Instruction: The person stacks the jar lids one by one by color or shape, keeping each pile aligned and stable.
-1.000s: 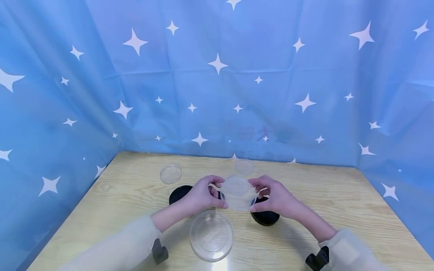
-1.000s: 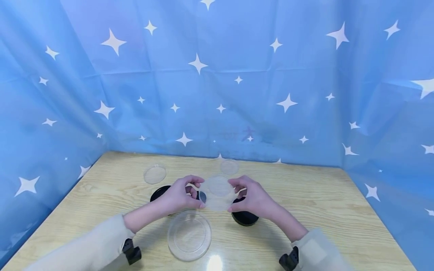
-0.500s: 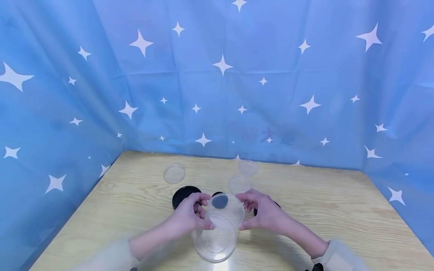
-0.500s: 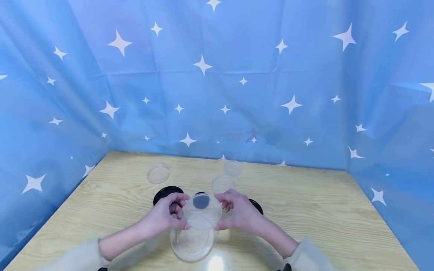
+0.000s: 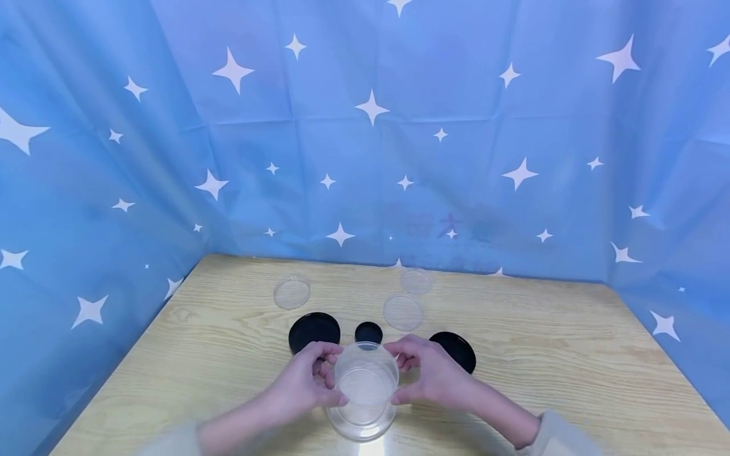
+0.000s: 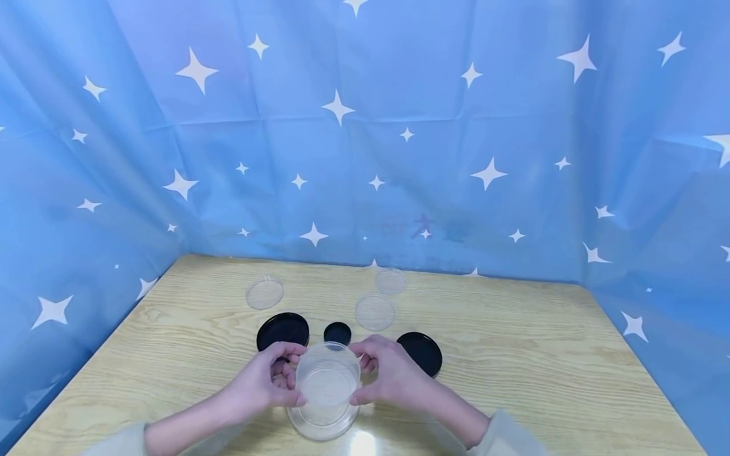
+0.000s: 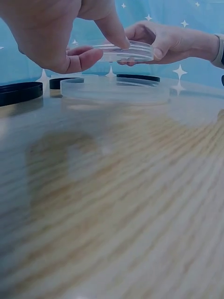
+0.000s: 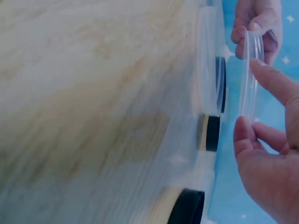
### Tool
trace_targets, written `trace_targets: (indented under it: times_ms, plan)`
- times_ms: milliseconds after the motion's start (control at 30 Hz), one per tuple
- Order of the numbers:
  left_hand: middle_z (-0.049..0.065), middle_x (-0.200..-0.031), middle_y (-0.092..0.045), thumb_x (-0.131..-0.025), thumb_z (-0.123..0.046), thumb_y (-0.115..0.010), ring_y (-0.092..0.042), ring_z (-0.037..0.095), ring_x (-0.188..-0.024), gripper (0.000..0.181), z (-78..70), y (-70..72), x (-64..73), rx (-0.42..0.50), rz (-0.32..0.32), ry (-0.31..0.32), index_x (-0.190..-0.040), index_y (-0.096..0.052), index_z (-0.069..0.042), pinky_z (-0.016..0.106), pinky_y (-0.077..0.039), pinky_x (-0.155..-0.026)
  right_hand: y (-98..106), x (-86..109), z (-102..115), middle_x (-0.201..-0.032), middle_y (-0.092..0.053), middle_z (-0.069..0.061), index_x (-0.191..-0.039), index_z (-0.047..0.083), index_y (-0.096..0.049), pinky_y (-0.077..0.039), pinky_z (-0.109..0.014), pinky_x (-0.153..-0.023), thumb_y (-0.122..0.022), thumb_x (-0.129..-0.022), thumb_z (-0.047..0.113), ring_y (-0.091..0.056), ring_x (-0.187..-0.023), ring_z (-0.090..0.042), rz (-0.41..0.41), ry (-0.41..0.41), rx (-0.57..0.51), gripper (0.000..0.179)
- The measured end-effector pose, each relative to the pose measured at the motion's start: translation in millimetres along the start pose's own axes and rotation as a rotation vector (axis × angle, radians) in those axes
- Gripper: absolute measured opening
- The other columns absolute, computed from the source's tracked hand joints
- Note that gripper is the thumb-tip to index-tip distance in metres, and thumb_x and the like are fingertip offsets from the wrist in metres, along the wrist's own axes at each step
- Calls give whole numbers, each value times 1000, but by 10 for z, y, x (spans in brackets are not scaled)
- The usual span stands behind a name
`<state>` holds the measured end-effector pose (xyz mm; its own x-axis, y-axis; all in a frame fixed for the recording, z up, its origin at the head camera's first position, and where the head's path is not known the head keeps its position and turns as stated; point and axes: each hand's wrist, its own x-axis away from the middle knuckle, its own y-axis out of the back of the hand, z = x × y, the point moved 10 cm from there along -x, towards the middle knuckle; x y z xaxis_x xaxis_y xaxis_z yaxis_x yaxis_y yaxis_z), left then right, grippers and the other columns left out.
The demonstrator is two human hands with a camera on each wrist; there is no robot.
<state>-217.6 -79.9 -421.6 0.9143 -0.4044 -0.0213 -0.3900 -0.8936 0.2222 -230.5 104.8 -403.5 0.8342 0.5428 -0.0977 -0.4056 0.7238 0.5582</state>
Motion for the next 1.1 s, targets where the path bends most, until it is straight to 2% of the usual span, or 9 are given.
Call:
trace_targets:
  times_ms: [233, 567, 800, 1100]
  plan:
    - [16, -113, -51, -67, 7, -88, -58, 16, -79, 76, 37, 12, 73, -21, -4, 18, -133, -50, 11, 23, -52, -68, -84, 27, 5, -110, -62, -3, -129, -2, -65, -55, -27, -86, -94, -69, 11, -60, -92, -10, 15, -9, 25, 69]
    - [15, -112, -50, -65, 7, -88, -56, 13, -75, 73, 58, 1, 121, -83, -2, 11, -129, -52, 11, 22, -50, -62, -161, 46, 7, -108, -63, -3, -127, -4, -65, -56, -26, -85, -95, -66, 8, -60, -91, -9, 15, -12, 47, 69]
    - [13, -110, -50, -65, 6, -87, -57, 13, -74, 72, 102, -5, 111, -124, 12, -2, -128, -52, 11, 23, -51, -57, -188, 34, 36, -99, -61, 2, -124, -2, -68, -54, -25, -74, -96, -64, 11, -57, -82, -7, 2, -8, 140, 68]
    - [10, -106, -52, -62, 6, -86, -56, 10, -72, 74, 174, 10, 117, -171, 16, -8, -128, -53, 12, 21, -48, -60, -282, -2, 10, -98, -58, 3, -126, -4, -66, -51, -23, -68, -94, -63, 10, -54, -79, -6, 23, -6, 172, 70]
